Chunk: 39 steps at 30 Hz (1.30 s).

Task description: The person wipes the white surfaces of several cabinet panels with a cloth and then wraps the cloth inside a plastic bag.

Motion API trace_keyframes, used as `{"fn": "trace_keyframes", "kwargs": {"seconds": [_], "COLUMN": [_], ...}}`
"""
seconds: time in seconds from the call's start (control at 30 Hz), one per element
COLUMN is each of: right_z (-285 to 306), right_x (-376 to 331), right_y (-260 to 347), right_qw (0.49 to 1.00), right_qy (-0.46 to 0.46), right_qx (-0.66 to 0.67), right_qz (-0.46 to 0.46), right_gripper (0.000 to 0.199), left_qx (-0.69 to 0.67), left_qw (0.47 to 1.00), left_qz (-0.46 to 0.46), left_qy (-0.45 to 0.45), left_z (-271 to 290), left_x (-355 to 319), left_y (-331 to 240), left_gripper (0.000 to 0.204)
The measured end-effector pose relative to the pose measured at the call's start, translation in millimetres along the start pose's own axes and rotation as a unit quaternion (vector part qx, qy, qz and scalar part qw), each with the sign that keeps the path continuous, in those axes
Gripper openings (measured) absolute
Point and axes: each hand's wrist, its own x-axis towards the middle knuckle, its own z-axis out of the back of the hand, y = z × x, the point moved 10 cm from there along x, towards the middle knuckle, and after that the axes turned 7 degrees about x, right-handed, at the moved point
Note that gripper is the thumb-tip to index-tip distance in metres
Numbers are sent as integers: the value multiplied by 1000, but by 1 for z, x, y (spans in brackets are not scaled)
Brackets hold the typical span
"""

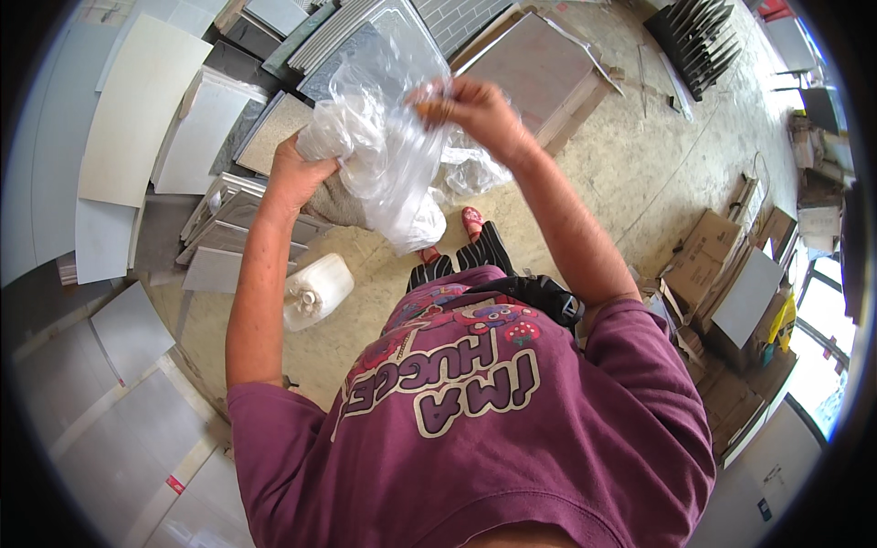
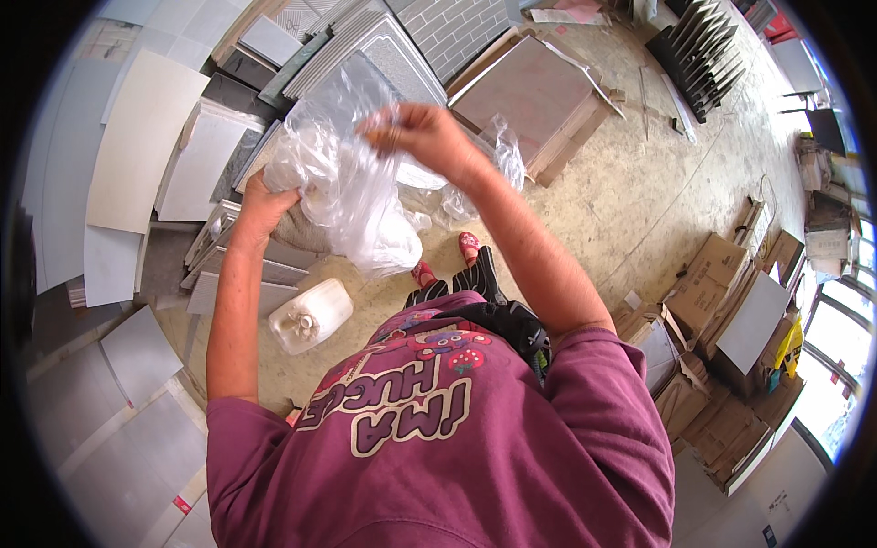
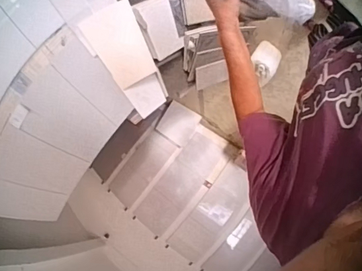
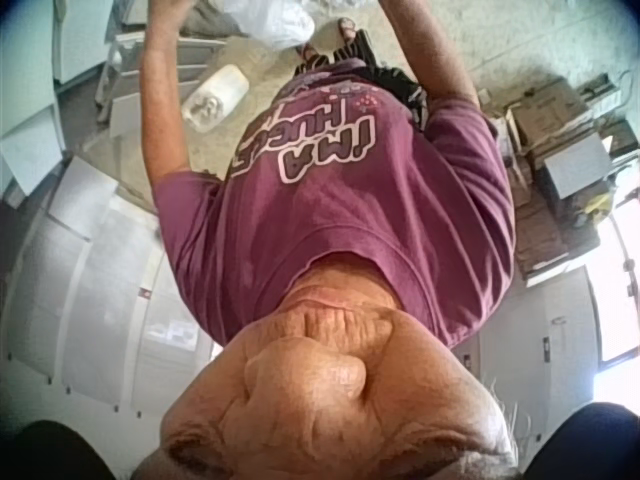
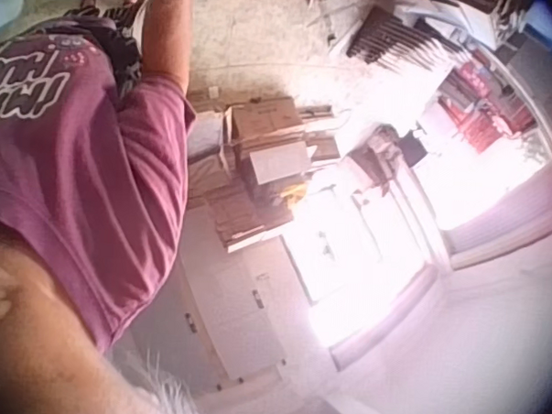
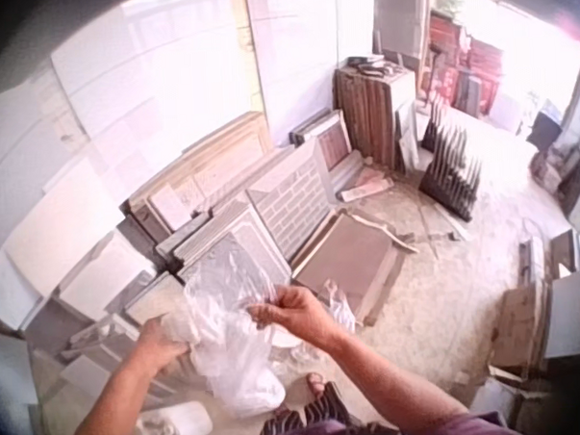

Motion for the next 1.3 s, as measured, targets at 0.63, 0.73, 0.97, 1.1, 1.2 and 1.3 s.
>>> {"fn": "trace_keyframes", "kwargs": {"seconds": [0.63,0.73,0.97,1.1,1.2,1.3], "right_z": [-30,-24,26,48,56,56], "right_x": [13,-3,-13,-12,-13,-18], "right_y": [-48,-64,-88,-77,-76,-66], "right_qw": [969,971,982,986,981,980], "right_qy": [225,202,84,28,0,-59], "right_qx": [62,-63,-74,-80,-99,-95], "right_qz": [-79,-116,-150,-144,-167,-165], "right_gripper": [74,60,29,32,32,33], "left_qx": [-296,-332,-300,-264,-264,-246], "left_qw": [947,933,943,949,947,952], "left_qz": [92,123,140,164,179,181], "left_qy": [90,72,43,46,40,31], "left_z": [4,16,28,15,6,-2], "left_x": [-37,-33,-23,-20,-16,-15], "left_y": [1,27,62,75,86,86], "left_gripper": [55,56,51,46,40,37]}}
